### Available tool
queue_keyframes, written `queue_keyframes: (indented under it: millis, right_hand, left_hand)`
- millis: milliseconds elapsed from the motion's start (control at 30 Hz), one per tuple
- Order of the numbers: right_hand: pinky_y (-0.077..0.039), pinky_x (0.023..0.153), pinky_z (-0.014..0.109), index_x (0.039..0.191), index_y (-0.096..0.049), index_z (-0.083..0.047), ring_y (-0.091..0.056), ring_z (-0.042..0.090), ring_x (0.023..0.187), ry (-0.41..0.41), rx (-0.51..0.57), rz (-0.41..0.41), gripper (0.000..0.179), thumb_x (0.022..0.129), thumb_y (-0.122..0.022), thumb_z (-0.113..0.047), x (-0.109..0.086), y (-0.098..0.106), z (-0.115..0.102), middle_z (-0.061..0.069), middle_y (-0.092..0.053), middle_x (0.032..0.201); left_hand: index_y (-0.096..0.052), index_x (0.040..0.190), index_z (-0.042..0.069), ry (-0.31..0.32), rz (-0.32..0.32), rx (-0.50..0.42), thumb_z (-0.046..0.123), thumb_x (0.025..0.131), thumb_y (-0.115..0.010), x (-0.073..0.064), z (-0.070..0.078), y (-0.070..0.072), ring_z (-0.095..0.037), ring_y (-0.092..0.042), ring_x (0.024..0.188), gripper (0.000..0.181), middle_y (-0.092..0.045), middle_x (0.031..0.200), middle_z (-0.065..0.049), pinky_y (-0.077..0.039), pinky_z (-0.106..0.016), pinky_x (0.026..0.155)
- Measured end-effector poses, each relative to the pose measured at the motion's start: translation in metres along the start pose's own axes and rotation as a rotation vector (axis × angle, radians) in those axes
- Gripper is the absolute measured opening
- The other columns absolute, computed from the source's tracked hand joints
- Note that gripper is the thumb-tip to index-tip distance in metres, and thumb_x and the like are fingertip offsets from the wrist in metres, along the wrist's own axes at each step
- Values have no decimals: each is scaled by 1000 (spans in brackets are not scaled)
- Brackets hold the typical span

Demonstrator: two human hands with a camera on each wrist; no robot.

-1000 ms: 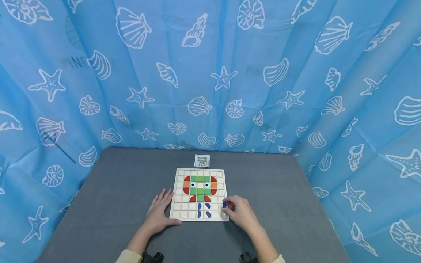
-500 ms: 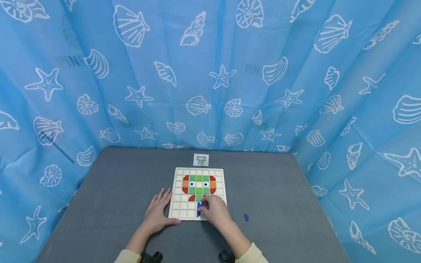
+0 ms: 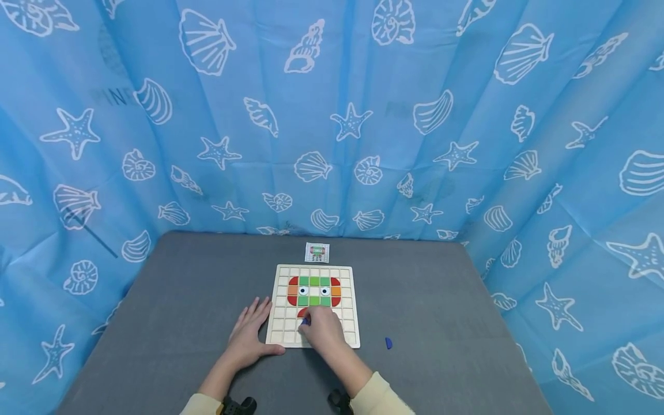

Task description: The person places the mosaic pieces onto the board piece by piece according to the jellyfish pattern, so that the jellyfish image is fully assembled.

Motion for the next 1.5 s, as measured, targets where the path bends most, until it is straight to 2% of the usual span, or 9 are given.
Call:
queue_keyframes:
  millis: [367, 500, 667, 867, 1100, 1333, 1500]
  right_hand:
    - [-39, 52, 25, 85, -73, -7, -48, 10, 59, -12, 4, -5, 17, 76, -87, -11, 2, -3, -2, -4, -59, 68]
    - [-43, 53, 27, 86, -74, -7, -51, 10, 61, -31, 19, 5, 16, 77, -87, -12, 1, 7, 3, -1, -64, 73]
    - [-54, 63, 33, 92, -76, -5, -63, 13, 73, -23, 12, 74, 17, 79, -85, -10, -4, 31, 16, 3, -71, 84]
    - [-53, 63, 31, 97, -75, -5, -62, 12, 73, -69, 27, 117, 22, 78, -85, -8, -25, 57, 49, 3, -68, 85]
    - [-52, 63, 33, 100, -76, -8, -61, 11, 74, -146, -38, 146, 28, 75, -86, -5, -50, 83, 95, 3, -69, 89]
    - [-57, 79, 42, 109, -75, -11, -65, 17, 89, -167, -62, 64, 38, 74, -87, -4, -68, 97, 136, 3, -68, 104]
    - [-57, 79, 42, 111, -75, -11, -64, 16, 90, -179, -50, -3, 38, 75, -87, -4, -72, 98, 154, 2, -68, 104]
  left_hand:
    - [-31, 160, 12, -5, 16, -1, 73, 61, -82, -1, 1, 2, -34, -10, 157, 127, -24, 168, -7, -10, -55, 125]
    - [-31, 159, 11, -10, 24, -10, 72, 60, -83, -1, 2, 3, -34, -11, 157, 127, -25, 168, -7, -10, -55, 125]
    - [-30, 160, 12, -12, 28, -10, 72, 60, -83, 3, 2, 4, -33, -9, 157, 128, -23, 168, -7, -9, -54, 126]
    - [-30, 160, 12, -4, 17, -14, 72, 61, -83, 0, 2, 2, -34, -9, 157, 128, -24, 168, -8, -9, -56, 125]
    - [-31, 160, 13, 17, 20, -25, 74, 58, -83, -2, 2, -1, -34, -10, 157, 129, -26, 167, -8, -9, -55, 125]
    - [-29, 160, 15, 22, 3, -37, 76, 59, -81, -1, 0, -1, -32, -8, 158, 129, -23, 168, -6, -7, -54, 125]
    - [-29, 161, 15, 27, 0, -28, 78, 59, -80, -1, -1, -2, -32, -8, 158, 130, -22, 168, -5, -8, -54, 125]
Point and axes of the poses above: each hand's wrist, its own x-axis towards the middle knuckle, its own y-axis out of the back of the hand, z = x × y, the point moved 7 cm from there along x, towards the middle knuckle
